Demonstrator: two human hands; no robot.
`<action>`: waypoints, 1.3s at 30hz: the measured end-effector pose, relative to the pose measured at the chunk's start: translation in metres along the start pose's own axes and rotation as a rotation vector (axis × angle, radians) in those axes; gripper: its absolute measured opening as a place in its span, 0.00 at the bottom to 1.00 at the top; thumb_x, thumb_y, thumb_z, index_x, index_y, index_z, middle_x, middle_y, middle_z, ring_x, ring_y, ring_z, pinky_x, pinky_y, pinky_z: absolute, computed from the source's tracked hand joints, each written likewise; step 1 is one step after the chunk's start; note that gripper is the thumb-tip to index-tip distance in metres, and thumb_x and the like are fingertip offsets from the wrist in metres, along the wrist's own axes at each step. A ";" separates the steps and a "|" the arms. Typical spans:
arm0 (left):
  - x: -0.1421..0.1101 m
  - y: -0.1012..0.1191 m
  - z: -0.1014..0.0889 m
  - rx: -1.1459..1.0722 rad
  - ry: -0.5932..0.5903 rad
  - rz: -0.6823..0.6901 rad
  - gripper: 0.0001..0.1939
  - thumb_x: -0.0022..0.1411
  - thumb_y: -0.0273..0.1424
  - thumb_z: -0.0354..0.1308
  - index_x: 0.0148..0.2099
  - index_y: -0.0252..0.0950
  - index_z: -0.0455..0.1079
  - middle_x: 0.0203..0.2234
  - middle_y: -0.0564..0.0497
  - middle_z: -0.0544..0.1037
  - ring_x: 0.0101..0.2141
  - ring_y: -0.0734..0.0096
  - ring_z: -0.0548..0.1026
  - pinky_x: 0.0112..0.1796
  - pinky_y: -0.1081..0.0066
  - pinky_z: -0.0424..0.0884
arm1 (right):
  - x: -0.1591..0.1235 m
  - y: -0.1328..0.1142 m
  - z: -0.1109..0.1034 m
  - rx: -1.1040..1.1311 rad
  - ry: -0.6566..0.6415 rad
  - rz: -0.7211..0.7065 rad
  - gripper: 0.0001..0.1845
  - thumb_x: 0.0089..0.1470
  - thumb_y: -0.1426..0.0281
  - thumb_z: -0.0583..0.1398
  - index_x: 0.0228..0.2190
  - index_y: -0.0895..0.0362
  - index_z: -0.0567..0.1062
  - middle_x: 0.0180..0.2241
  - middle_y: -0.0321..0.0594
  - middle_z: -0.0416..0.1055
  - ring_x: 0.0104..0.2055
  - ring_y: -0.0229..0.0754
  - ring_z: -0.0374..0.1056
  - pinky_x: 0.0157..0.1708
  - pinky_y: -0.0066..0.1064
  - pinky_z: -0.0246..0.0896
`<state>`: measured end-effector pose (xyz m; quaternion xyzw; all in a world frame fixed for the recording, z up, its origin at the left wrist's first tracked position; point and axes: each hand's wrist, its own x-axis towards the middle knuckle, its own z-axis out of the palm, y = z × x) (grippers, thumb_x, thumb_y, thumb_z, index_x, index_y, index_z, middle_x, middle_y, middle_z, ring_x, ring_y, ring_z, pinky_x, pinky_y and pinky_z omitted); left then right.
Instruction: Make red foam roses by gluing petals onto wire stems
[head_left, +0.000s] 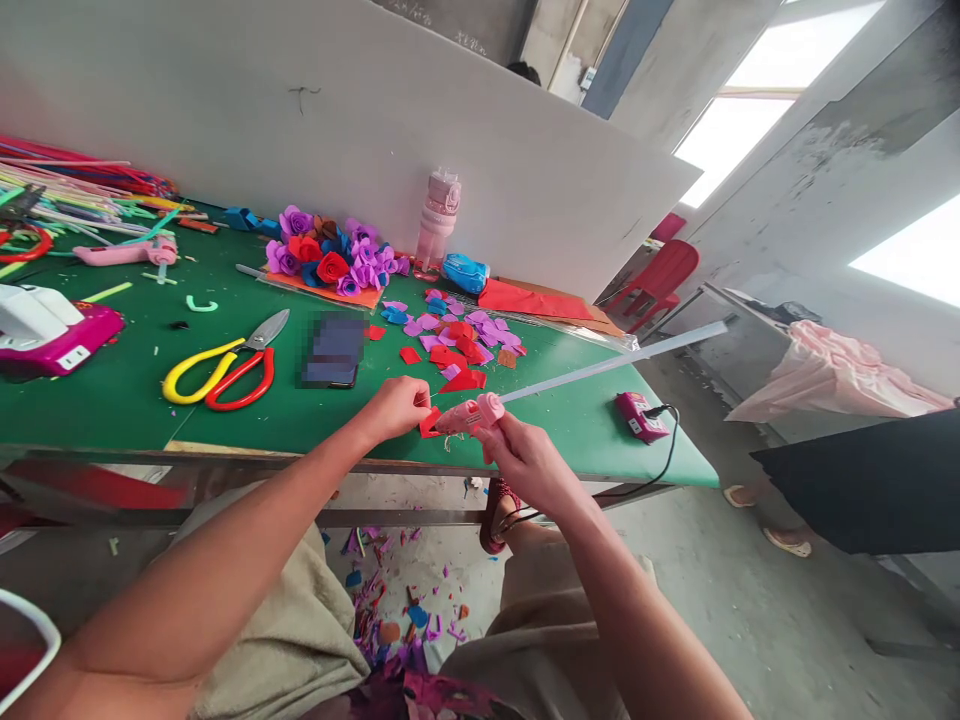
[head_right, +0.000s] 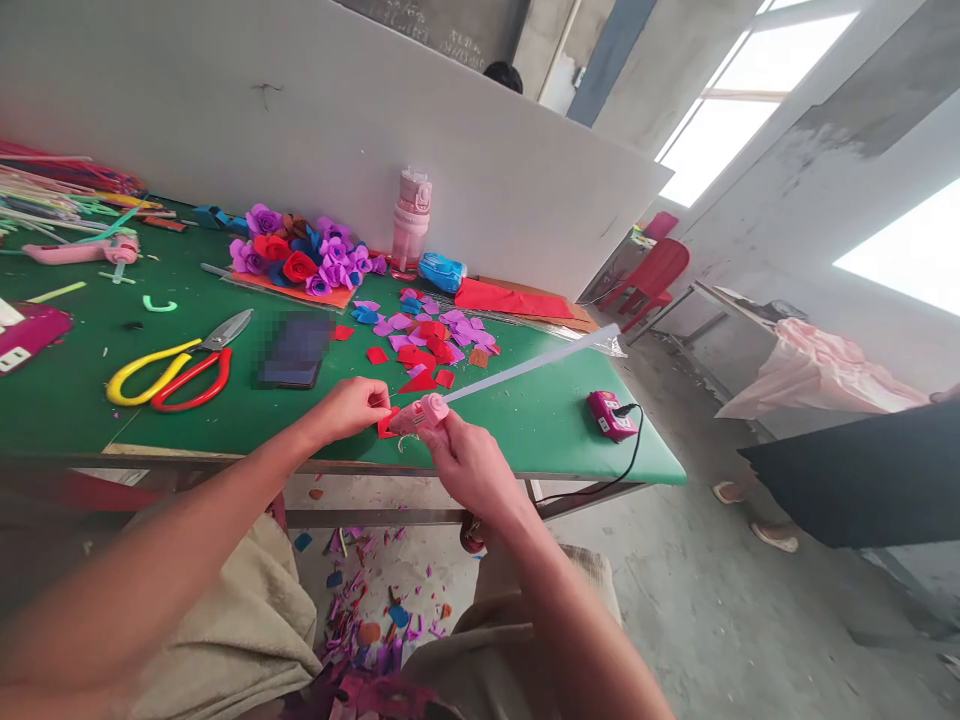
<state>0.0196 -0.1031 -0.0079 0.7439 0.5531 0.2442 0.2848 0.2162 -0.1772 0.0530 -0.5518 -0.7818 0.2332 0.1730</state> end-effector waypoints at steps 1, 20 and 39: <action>0.000 0.000 0.000 -0.002 0.001 0.002 0.05 0.46 0.28 0.53 0.22 0.35 0.68 0.18 0.54 0.72 0.22 0.73 0.67 0.23 0.74 0.55 | 0.001 -0.001 0.003 -0.001 -0.009 -0.004 0.18 0.60 0.60 0.46 0.30 0.56 0.68 0.22 0.36 0.66 0.22 0.36 0.58 0.23 0.26 0.49; 0.000 -0.002 0.001 0.022 0.000 0.012 0.04 0.46 0.26 0.52 0.23 0.36 0.68 0.18 0.54 0.72 0.22 0.73 0.67 0.24 0.74 0.56 | 0.003 0.007 0.002 -0.054 -0.002 0.053 0.18 0.59 0.58 0.46 0.27 0.56 0.65 0.23 0.37 0.67 0.23 0.37 0.59 0.23 0.26 0.49; -0.001 0.001 -0.001 0.039 -0.005 0.003 0.05 0.46 0.27 0.52 0.23 0.36 0.68 0.19 0.53 0.73 0.24 0.71 0.68 0.25 0.72 0.57 | -0.001 0.006 -0.002 -0.159 0.006 0.066 0.17 0.60 0.60 0.45 0.34 0.56 0.68 0.24 0.39 0.68 0.23 0.38 0.60 0.23 0.26 0.47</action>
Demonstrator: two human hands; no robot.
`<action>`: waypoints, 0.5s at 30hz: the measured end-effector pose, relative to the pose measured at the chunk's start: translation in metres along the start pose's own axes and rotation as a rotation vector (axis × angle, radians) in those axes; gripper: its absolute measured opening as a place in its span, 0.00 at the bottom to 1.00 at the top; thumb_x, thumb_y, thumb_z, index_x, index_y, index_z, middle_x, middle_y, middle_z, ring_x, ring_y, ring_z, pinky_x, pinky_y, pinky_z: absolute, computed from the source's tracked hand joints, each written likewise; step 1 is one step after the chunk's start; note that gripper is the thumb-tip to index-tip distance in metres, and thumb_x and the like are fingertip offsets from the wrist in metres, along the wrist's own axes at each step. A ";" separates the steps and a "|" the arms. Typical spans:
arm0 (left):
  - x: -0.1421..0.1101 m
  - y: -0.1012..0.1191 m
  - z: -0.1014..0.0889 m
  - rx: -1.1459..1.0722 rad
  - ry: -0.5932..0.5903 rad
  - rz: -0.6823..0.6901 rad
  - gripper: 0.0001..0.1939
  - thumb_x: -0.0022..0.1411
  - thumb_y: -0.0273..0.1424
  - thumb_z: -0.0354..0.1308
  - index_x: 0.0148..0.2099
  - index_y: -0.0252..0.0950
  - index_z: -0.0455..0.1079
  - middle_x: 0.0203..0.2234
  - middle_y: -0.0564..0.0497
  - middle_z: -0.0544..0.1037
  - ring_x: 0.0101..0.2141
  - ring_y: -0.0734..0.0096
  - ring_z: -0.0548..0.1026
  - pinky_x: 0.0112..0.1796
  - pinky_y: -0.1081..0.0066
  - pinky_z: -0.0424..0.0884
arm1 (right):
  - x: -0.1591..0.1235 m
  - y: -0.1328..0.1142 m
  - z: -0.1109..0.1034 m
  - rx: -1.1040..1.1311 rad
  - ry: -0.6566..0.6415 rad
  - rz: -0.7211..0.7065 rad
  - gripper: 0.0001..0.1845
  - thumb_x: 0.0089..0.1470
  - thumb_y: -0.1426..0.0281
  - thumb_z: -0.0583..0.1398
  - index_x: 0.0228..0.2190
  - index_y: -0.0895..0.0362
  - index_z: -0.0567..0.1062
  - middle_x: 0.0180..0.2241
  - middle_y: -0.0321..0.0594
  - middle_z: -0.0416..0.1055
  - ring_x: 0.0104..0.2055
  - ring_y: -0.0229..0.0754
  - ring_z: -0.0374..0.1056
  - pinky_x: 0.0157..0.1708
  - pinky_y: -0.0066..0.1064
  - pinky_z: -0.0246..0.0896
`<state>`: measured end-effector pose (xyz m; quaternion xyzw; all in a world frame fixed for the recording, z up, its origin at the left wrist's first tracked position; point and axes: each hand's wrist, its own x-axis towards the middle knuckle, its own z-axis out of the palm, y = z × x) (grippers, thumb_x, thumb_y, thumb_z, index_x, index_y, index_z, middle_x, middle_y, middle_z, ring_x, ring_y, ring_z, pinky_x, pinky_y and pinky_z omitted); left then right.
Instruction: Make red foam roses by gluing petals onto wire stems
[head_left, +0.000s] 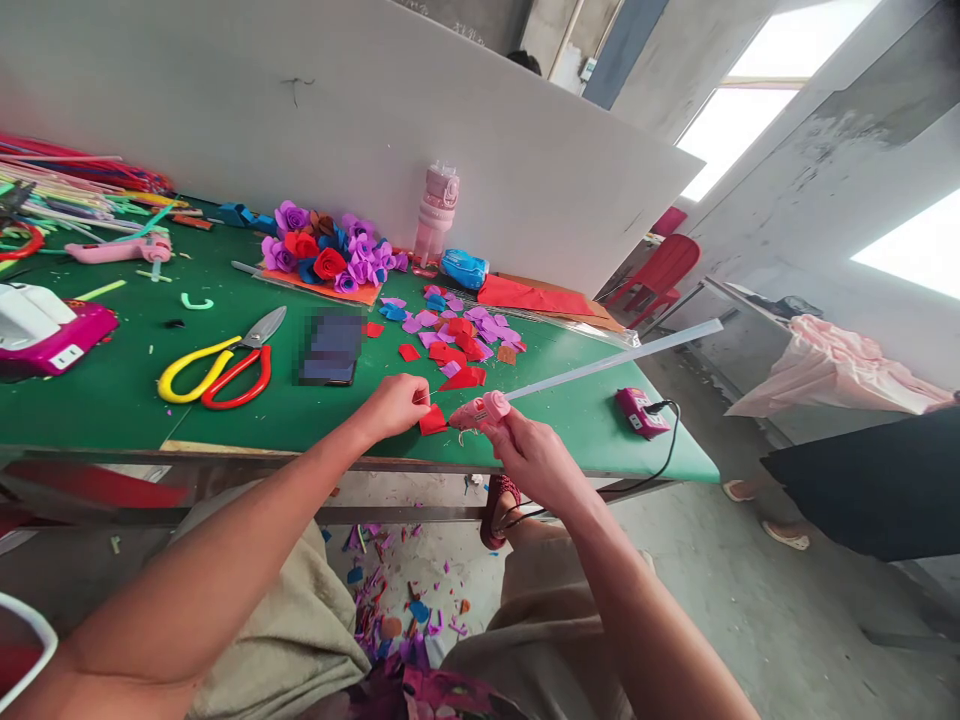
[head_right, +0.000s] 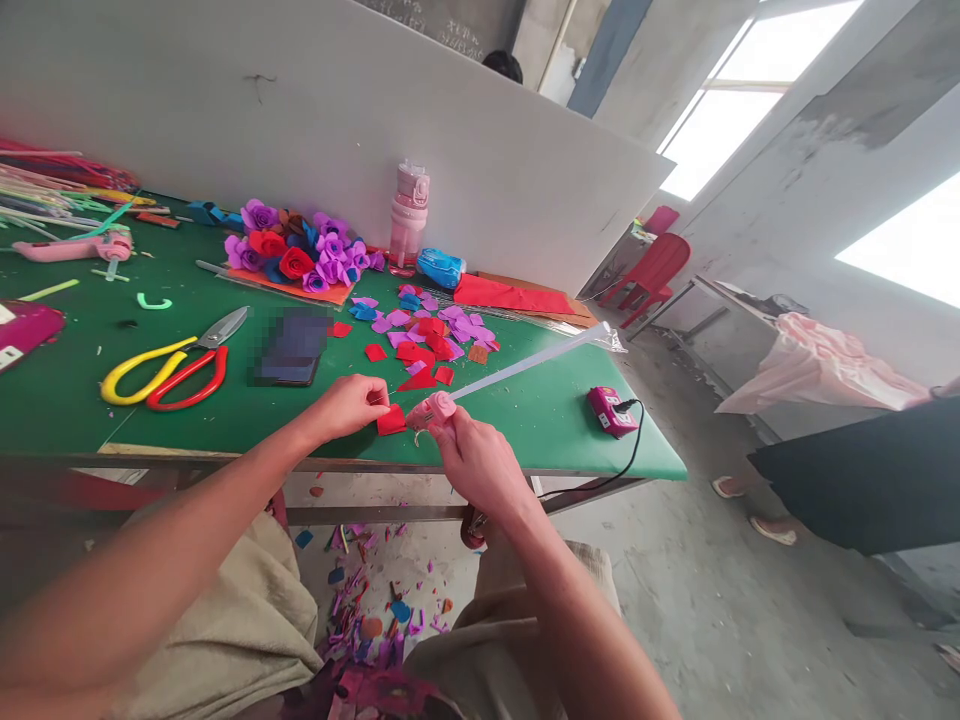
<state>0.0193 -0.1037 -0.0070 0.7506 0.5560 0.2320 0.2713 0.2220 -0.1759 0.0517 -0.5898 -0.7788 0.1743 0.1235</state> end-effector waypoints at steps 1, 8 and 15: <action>0.000 0.000 0.000 0.001 0.001 0.003 0.05 0.46 0.27 0.52 0.23 0.36 0.68 0.19 0.53 0.73 0.24 0.71 0.68 0.25 0.72 0.57 | 0.000 0.000 0.000 -0.006 0.000 -0.004 0.17 0.60 0.60 0.45 0.34 0.56 0.67 0.24 0.38 0.68 0.23 0.38 0.59 0.23 0.26 0.46; 0.001 0.000 0.001 -0.018 0.008 0.006 0.04 0.46 0.27 0.52 0.22 0.36 0.67 0.19 0.54 0.72 0.23 0.72 0.67 0.25 0.73 0.56 | 0.001 0.003 -0.002 0.129 0.006 0.005 0.18 0.59 0.59 0.47 0.34 0.56 0.70 0.24 0.38 0.68 0.24 0.38 0.61 0.24 0.27 0.48; 0.003 -0.005 0.001 -0.273 0.017 -0.044 0.04 0.46 0.29 0.55 0.22 0.35 0.67 0.16 0.56 0.68 0.21 0.74 0.64 0.23 0.74 0.55 | -0.002 0.030 -0.015 0.798 -0.038 0.300 0.23 0.50 0.49 0.55 0.29 0.58 0.71 0.21 0.35 0.68 0.15 0.30 0.51 0.15 0.25 0.42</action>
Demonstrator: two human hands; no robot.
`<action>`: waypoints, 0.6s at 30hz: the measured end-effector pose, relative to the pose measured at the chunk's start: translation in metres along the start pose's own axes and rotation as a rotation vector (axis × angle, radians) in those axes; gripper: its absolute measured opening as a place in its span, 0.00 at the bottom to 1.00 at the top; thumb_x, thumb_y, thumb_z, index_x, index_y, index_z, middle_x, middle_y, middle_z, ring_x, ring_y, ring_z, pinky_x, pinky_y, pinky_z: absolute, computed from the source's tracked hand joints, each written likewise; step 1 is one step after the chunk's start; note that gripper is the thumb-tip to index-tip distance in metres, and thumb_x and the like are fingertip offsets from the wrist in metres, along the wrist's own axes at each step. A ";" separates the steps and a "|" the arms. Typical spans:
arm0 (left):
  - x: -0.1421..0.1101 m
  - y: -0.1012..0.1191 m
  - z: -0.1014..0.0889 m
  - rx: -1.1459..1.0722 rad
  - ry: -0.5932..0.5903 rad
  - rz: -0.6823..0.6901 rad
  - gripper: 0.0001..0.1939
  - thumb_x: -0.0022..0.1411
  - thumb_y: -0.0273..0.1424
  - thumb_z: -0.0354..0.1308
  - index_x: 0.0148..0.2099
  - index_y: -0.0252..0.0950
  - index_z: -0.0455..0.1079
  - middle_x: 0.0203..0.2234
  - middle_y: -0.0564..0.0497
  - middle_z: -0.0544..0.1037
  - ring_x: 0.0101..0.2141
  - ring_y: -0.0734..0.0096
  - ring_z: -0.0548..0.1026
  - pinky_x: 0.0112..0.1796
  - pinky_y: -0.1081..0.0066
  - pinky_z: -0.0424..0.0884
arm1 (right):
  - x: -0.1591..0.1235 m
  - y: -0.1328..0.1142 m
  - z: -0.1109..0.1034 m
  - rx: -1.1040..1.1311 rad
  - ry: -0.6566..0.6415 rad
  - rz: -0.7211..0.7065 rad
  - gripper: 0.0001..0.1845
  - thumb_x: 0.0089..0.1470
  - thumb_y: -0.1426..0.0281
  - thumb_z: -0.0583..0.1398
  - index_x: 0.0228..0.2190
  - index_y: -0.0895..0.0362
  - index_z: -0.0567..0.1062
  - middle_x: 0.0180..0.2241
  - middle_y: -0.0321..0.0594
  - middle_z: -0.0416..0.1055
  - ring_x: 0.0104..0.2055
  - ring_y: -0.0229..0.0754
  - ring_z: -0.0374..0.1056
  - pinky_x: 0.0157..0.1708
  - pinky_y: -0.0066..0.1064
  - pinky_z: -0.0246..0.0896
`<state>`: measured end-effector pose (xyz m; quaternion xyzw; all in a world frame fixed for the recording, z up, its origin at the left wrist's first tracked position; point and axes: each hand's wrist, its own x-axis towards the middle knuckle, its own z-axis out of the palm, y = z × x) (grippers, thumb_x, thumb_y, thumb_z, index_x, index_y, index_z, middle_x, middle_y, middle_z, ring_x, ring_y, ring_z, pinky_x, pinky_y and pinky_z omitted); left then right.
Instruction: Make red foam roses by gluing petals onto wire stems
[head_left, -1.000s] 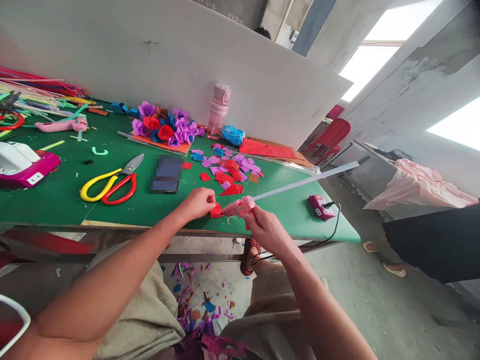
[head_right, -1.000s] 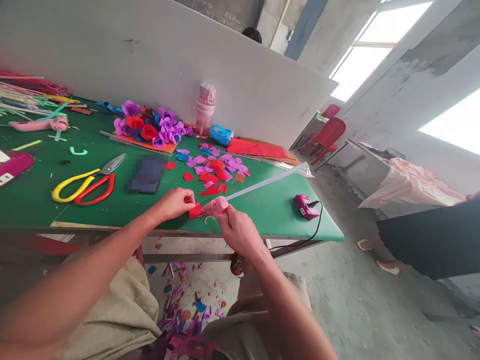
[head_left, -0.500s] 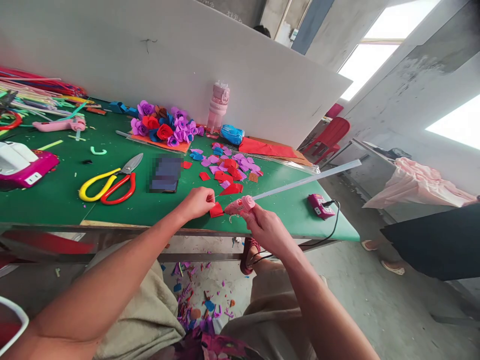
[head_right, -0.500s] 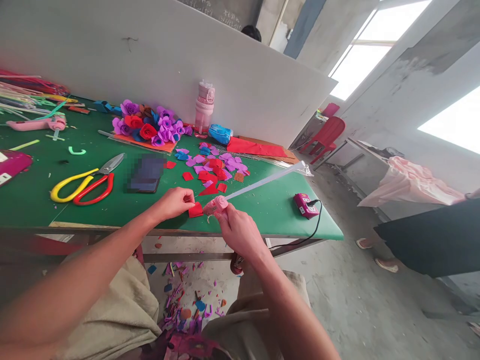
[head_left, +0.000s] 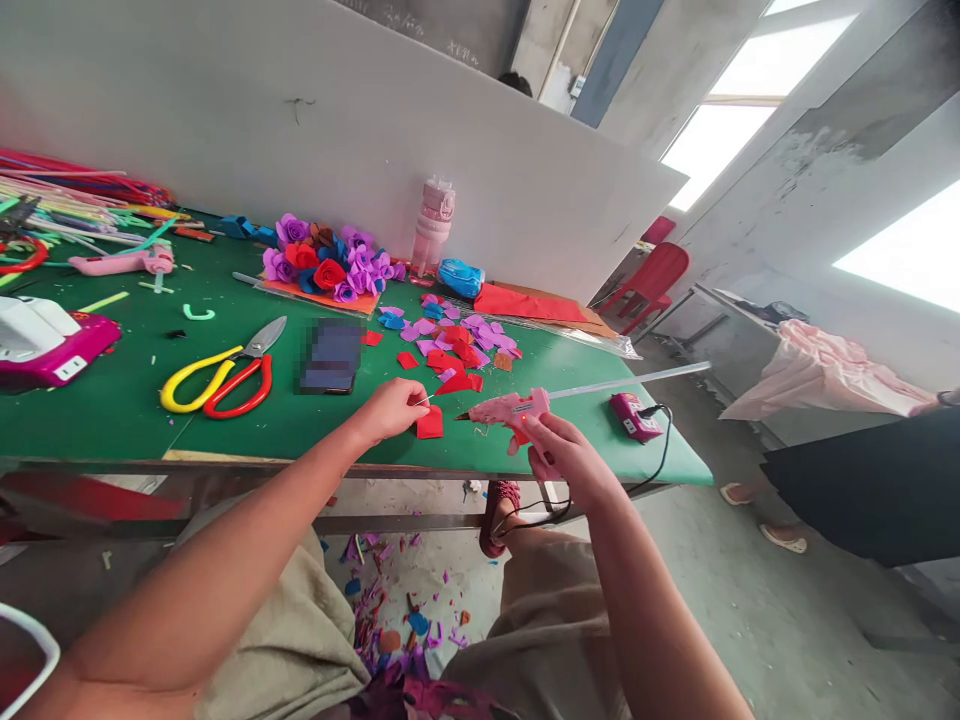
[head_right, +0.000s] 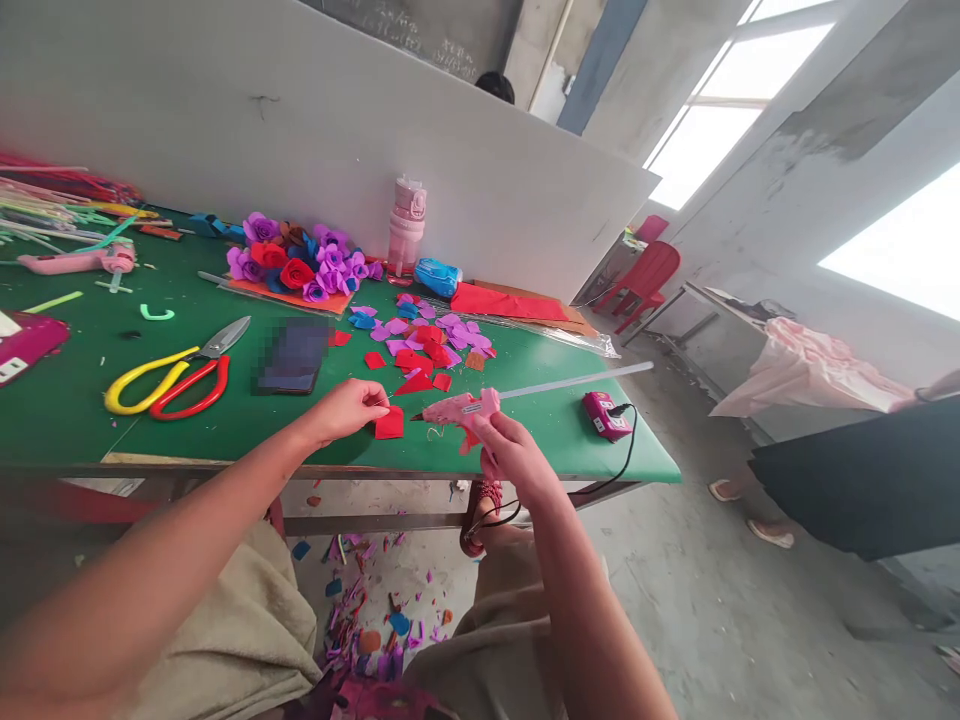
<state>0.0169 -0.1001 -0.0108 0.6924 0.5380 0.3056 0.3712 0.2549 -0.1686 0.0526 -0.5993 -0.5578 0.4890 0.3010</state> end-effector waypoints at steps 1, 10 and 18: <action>0.000 0.000 -0.001 -0.089 -0.009 -0.022 0.04 0.45 0.29 0.56 0.22 0.35 0.67 0.16 0.56 0.67 0.20 0.75 0.63 0.22 0.74 0.55 | 0.001 0.005 -0.006 0.087 -0.006 0.016 0.23 0.49 0.49 0.56 0.30 0.58 0.71 0.22 0.36 0.69 0.14 0.29 0.50 0.15 0.25 0.41; -0.003 0.009 -0.025 -0.810 -0.222 -0.233 0.15 0.41 0.34 0.67 0.28 0.35 0.65 0.14 0.63 0.56 0.13 0.88 0.46 0.15 0.78 0.39 | 0.049 0.063 -0.057 -0.126 0.265 0.078 0.26 0.51 0.50 0.51 0.29 0.60 0.72 0.18 0.35 0.64 0.16 0.32 0.54 0.17 0.25 0.47; -0.016 0.032 -0.034 -0.599 -0.058 -0.048 0.15 0.44 0.39 0.65 0.27 0.34 0.66 0.15 0.61 0.59 0.14 0.86 0.49 0.15 0.78 0.42 | 0.068 0.036 -0.042 -0.425 0.636 -0.142 0.17 0.47 0.55 0.58 0.23 0.56 0.71 0.25 0.41 0.71 0.31 0.43 0.66 0.29 0.29 0.55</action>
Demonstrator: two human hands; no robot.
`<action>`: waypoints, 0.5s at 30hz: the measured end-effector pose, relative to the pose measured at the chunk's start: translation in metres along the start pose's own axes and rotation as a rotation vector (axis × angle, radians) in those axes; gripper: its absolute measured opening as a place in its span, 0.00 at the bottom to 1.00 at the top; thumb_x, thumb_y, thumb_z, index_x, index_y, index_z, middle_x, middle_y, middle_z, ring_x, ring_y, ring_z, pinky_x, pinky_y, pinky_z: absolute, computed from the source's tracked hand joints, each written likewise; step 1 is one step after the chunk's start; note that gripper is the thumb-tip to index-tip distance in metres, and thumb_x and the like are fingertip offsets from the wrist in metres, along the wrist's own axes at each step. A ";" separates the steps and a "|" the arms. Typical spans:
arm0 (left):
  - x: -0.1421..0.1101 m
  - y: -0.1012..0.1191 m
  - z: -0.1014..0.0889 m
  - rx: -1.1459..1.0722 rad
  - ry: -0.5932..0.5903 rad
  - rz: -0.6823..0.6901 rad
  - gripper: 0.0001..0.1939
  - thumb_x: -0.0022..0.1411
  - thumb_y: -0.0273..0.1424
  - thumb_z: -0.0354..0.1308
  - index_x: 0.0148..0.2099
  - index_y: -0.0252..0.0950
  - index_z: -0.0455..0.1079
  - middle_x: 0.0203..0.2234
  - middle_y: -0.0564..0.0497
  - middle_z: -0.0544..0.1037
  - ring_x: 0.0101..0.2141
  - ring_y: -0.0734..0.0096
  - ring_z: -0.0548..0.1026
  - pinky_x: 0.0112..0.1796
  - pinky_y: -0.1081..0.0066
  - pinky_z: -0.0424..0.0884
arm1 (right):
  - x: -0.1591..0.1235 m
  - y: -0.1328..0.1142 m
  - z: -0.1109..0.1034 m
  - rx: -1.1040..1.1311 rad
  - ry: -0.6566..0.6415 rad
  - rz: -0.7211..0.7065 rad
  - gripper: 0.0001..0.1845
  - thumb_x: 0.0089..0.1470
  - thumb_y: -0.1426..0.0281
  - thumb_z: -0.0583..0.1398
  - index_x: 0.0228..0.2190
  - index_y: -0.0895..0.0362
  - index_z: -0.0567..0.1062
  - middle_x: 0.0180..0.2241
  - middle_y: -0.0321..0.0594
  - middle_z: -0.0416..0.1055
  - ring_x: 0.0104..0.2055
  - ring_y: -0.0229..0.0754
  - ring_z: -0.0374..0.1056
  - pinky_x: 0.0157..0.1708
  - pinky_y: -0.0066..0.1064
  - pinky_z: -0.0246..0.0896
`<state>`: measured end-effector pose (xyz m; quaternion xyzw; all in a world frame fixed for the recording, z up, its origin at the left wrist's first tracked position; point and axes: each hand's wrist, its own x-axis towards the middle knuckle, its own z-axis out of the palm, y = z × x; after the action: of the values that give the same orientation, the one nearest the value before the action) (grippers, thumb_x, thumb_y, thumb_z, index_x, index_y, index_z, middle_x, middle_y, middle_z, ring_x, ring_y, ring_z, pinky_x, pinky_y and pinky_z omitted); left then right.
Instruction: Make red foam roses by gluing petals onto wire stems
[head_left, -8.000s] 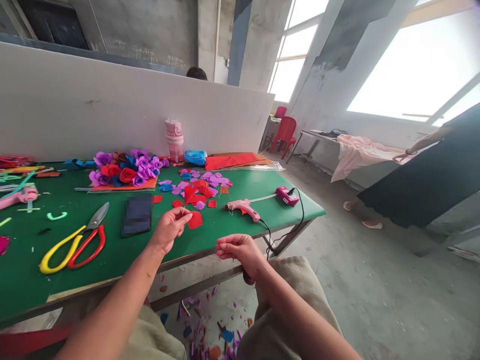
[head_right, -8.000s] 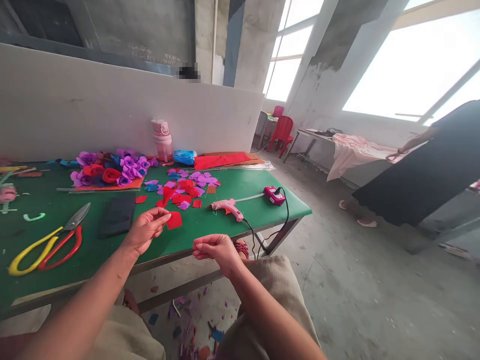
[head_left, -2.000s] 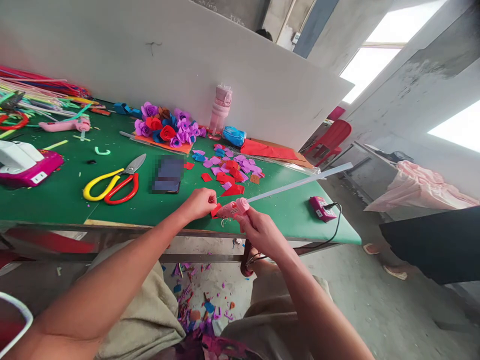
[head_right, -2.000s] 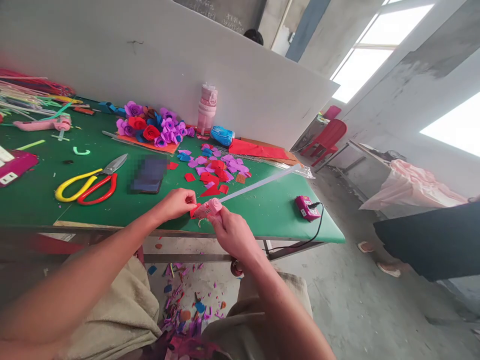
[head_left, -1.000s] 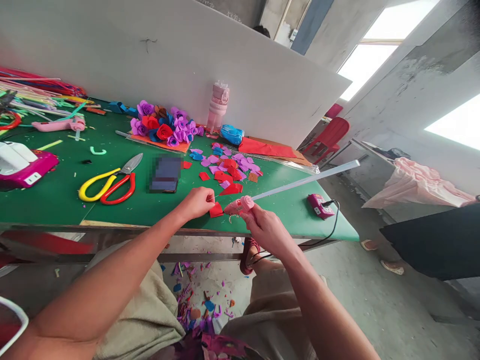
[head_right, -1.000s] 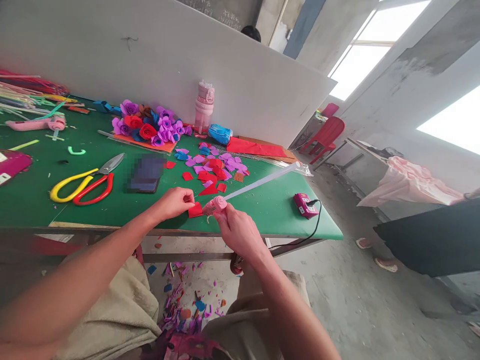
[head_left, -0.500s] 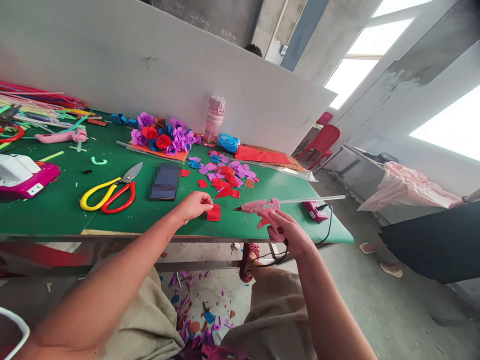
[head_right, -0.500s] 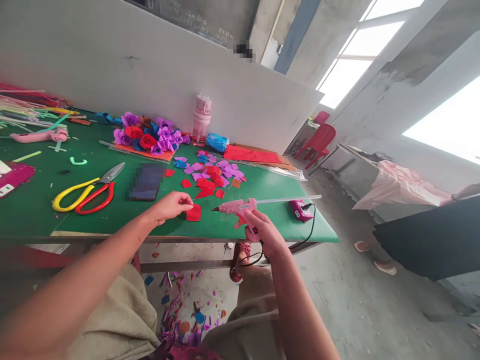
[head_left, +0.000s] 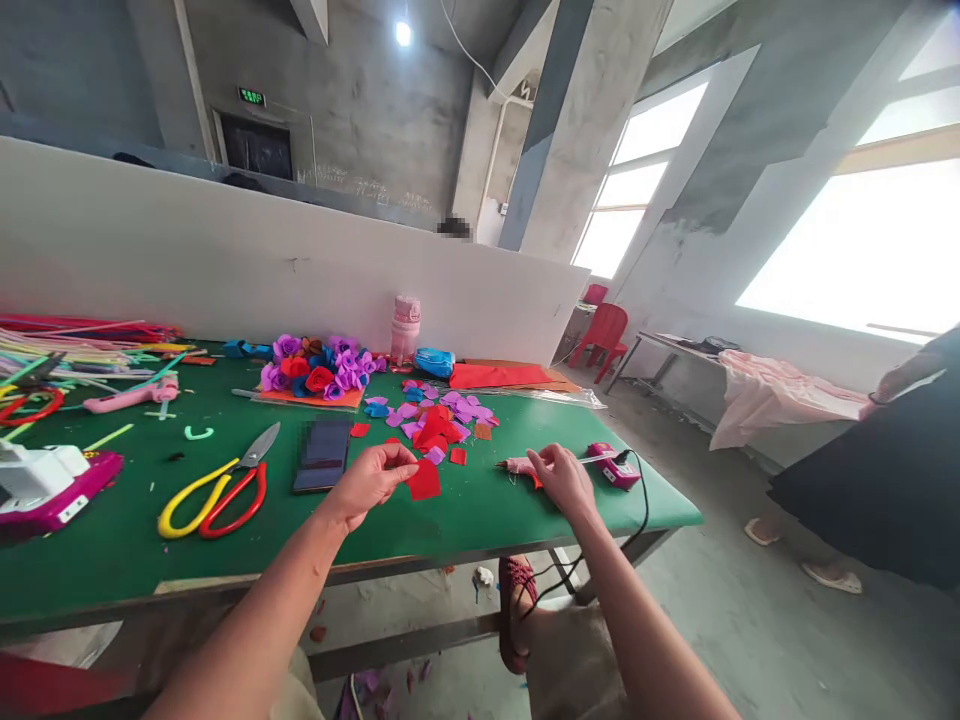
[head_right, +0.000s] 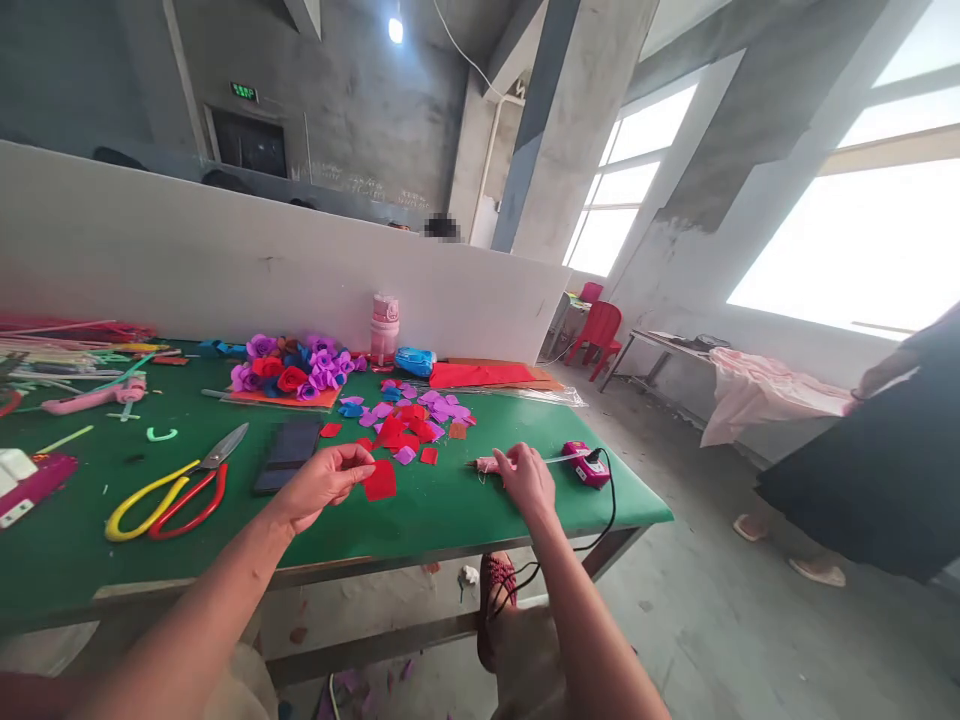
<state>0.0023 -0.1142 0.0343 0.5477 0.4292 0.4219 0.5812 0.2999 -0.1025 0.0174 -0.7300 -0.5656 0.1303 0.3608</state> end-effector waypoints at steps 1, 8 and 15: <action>-0.001 0.002 0.002 0.044 0.016 0.024 0.14 0.44 0.40 0.64 0.27 0.34 0.67 0.15 0.60 0.60 0.14 0.85 0.50 0.16 0.78 0.43 | -0.008 -0.015 0.005 0.105 -0.063 -0.066 0.19 0.49 0.53 0.56 0.25 0.56 0.72 0.26 0.41 0.71 0.31 0.43 0.66 0.30 0.29 0.55; 0.009 -0.002 0.010 0.177 0.068 0.158 0.13 0.47 0.41 0.62 0.26 0.35 0.69 0.20 0.54 0.69 0.23 0.75 0.65 0.24 0.75 0.60 | -0.049 -0.093 0.052 0.631 -0.563 -0.180 0.17 0.49 0.57 0.56 0.26 0.59 0.74 0.22 0.33 0.66 0.24 0.34 0.57 0.26 0.26 0.49; 0.013 -0.017 0.009 0.197 0.138 0.173 0.13 0.49 0.40 0.61 0.29 0.34 0.69 0.22 0.54 0.70 0.25 0.75 0.66 0.28 0.75 0.62 | -0.044 -0.082 0.080 0.725 -0.551 -0.048 0.13 0.44 0.63 0.57 0.18 0.60 0.72 0.14 0.30 0.57 0.18 0.30 0.46 0.19 0.25 0.39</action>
<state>0.0151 -0.1054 0.0169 0.6068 0.4588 0.4627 0.4553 0.1773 -0.1044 0.0067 -0.4812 -0.5752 0.5009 0.4322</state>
